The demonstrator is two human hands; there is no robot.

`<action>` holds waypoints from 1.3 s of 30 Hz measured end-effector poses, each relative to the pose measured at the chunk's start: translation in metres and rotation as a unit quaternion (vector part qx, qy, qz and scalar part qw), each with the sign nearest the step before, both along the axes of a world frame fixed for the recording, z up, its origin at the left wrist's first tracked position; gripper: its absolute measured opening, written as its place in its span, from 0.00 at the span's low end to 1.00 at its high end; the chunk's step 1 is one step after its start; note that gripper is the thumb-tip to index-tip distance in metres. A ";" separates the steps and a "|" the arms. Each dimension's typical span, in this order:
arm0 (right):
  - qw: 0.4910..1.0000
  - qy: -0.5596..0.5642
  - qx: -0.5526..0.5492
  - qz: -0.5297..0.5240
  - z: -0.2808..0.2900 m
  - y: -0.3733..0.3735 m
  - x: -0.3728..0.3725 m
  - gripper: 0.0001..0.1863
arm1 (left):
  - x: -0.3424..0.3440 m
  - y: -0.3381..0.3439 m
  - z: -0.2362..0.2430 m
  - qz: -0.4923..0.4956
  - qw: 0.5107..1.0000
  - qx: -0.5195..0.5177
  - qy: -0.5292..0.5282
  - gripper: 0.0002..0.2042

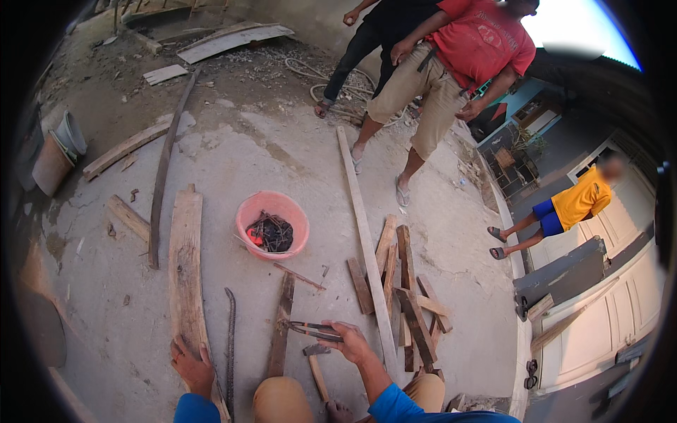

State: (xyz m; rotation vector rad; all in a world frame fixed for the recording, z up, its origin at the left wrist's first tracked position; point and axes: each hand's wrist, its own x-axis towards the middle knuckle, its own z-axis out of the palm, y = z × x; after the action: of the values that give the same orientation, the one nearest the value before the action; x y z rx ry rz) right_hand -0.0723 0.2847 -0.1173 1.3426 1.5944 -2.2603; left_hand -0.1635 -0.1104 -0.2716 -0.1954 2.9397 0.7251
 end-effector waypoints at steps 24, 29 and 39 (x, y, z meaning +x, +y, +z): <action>0.477 -0.147 0.613 0.613 0.010 -0.005 -0.044 0.18 | -0.004 -0.006 -0.008 0.001 1.000 -0.017 -0.003 0.38; 0.309 -0.158 0.705 0.619 0.019 0.004 -0.065 0.12 | -0.005 -0.006 -0.014 0.003 1.000 -0.028 0.001 0.39; 0.237 -0.128 0.722 0.637 0.011 0.001 -0.100 0.10 | -0.004 -0.006 -0.015 0.006 1.000 -0.028 -0.007 0.39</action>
State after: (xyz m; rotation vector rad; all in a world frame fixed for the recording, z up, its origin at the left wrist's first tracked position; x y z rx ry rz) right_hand -0.1726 0.2858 -0.1064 -0.2996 2.5550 0.7629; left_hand -0.1674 -0.1165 -0.2867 -0.2232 2.9504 0.6413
